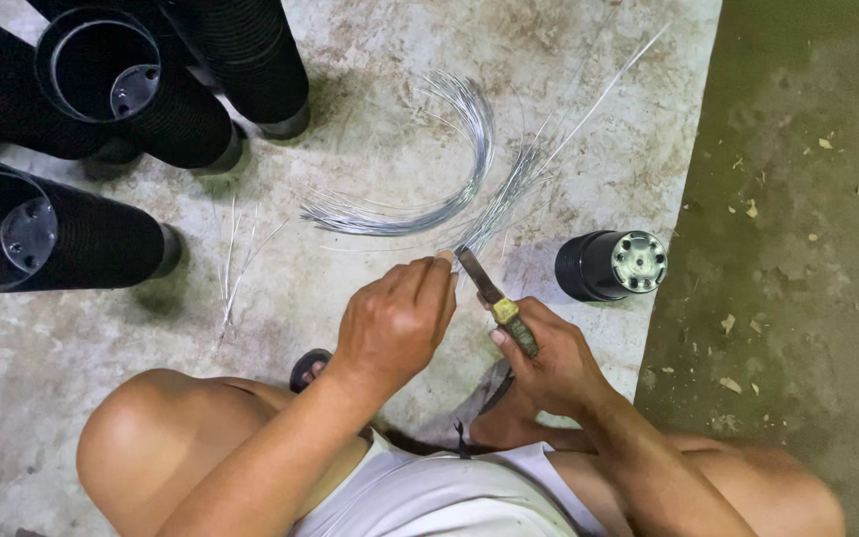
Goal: The person sits on the floor and repeatedly picks up thin metal wires, bends them into loops by hand, and uses pliers to tighten the loops. The finished loops are placed on the floor next to a pile of black plastic pots.
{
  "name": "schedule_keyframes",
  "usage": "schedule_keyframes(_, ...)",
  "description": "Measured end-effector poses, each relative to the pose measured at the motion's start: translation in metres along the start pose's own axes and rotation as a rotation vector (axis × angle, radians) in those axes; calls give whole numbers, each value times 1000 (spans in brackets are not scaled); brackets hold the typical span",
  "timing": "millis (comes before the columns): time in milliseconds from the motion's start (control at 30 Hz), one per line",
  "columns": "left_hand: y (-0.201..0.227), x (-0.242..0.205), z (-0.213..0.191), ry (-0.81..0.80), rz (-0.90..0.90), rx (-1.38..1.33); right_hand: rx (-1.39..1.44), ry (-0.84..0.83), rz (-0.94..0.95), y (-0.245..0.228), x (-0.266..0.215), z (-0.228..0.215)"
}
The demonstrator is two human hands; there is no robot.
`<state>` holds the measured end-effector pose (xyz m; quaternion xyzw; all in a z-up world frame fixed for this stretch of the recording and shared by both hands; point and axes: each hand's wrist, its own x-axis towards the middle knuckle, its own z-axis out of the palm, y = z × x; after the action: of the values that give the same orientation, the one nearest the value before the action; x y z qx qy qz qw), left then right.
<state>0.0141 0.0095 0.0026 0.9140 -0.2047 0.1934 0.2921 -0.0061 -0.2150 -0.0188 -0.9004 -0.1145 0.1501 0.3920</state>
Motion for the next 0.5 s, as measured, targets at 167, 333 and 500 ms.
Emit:
schedule_keyframes(167,-6,-6,11,13,53,147,47,-12,-41,-5,-1,2)
schedule_keyframes(333,-14,-8,18,-45,47,128,27,-52,53,-5,0,3)
schedule_keyframes(500,-18,-9,22,-74,7,122,63,-34,-37,-2,1,6)
